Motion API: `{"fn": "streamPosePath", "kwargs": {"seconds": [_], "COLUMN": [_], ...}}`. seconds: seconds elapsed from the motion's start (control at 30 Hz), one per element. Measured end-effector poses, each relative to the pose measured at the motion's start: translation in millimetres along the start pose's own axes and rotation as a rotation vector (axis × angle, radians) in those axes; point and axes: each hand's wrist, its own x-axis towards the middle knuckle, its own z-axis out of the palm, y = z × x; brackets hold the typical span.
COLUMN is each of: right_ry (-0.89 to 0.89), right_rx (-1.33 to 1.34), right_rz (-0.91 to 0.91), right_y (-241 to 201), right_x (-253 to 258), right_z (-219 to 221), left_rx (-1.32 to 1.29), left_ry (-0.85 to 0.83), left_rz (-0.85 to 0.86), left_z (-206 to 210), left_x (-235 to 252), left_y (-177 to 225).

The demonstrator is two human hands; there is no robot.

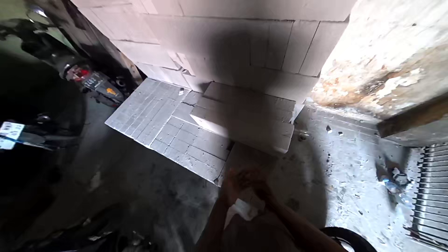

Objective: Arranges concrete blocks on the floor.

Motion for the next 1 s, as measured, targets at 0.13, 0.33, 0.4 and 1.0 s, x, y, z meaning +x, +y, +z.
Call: {"fn": "streamPosePath", "kwargs": {"seconds": [0.13,0.33,0.4,1.0], "right_ry": [0.028,0.479,0.665,0.703], "right_rx": [-0.154,-0.351,-0.348,-0.158], "right_rz": [0.434,0.727,0.751,0.980], "right_y": [38,75,77,88], "right_x": [-26,-8,16,135], "right_z": [-41,-98,-109,-87], "left_rx": [0.295,0.257,0.322,1.102], "left_ry": [0.421,0.639,0.582,0.176], "left_rz": [0.043,0.214,0.304,0.333], "left_z": [-87,-199,-206,-167], "left_x": [19,82,115,305], "left_y": [25,147,204,346]}}
